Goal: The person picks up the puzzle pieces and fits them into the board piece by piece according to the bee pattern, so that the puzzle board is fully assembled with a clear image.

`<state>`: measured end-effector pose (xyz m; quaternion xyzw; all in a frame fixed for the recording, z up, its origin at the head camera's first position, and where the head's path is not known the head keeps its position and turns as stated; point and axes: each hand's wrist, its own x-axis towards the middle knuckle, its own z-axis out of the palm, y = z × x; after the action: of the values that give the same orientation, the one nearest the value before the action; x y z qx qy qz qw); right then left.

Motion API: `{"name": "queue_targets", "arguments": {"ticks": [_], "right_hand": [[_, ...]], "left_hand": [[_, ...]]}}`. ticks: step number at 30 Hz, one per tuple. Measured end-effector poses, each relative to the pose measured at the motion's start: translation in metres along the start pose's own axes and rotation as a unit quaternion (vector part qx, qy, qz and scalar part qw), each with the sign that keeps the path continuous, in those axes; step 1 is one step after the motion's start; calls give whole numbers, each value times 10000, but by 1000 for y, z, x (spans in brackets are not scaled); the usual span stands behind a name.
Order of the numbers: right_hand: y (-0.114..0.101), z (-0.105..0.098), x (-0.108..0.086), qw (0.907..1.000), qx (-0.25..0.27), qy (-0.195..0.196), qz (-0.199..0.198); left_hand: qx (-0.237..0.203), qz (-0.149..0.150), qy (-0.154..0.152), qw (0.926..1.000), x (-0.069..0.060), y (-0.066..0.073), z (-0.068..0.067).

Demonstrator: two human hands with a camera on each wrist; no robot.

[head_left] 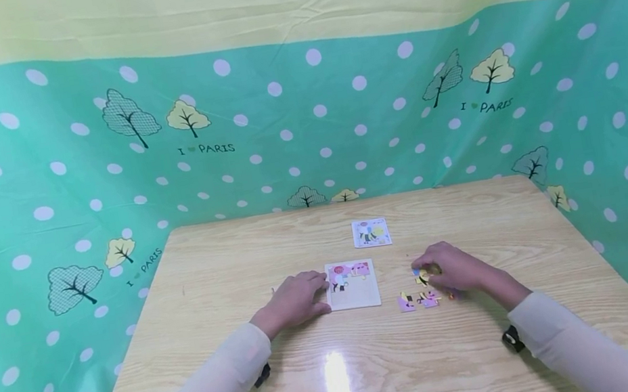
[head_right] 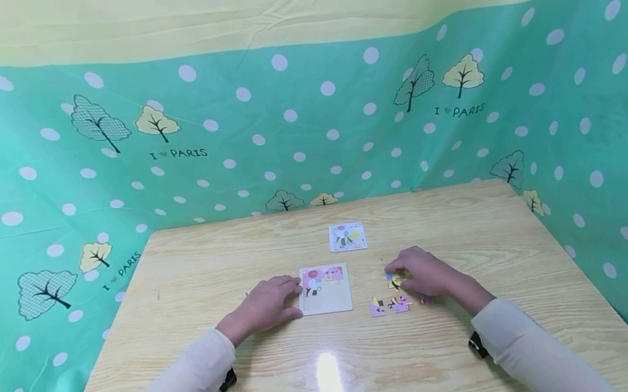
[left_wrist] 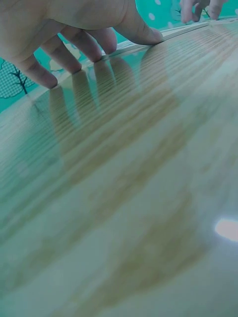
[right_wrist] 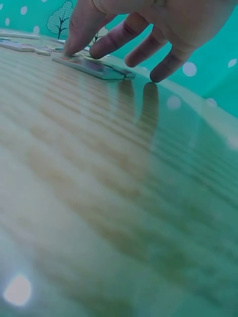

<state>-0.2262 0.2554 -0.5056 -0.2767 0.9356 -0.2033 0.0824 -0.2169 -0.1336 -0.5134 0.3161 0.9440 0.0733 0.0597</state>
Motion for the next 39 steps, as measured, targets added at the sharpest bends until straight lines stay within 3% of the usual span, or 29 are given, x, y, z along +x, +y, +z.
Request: {"name": "queue_targets", "arguments": {"ticks": [15,26,39], "right_hand": [[-2,1,2,9990,-363,45,-273],[-8,-4,6,9997,-177,66,-138],[-29,2,27,9999,-24,2,-109]], "left_hand": [[34,21,24,10000,-1,1,-1],[34,102,66,9999,-1,1,-1],[-28,109,114,9999,0,-2,3]]}}
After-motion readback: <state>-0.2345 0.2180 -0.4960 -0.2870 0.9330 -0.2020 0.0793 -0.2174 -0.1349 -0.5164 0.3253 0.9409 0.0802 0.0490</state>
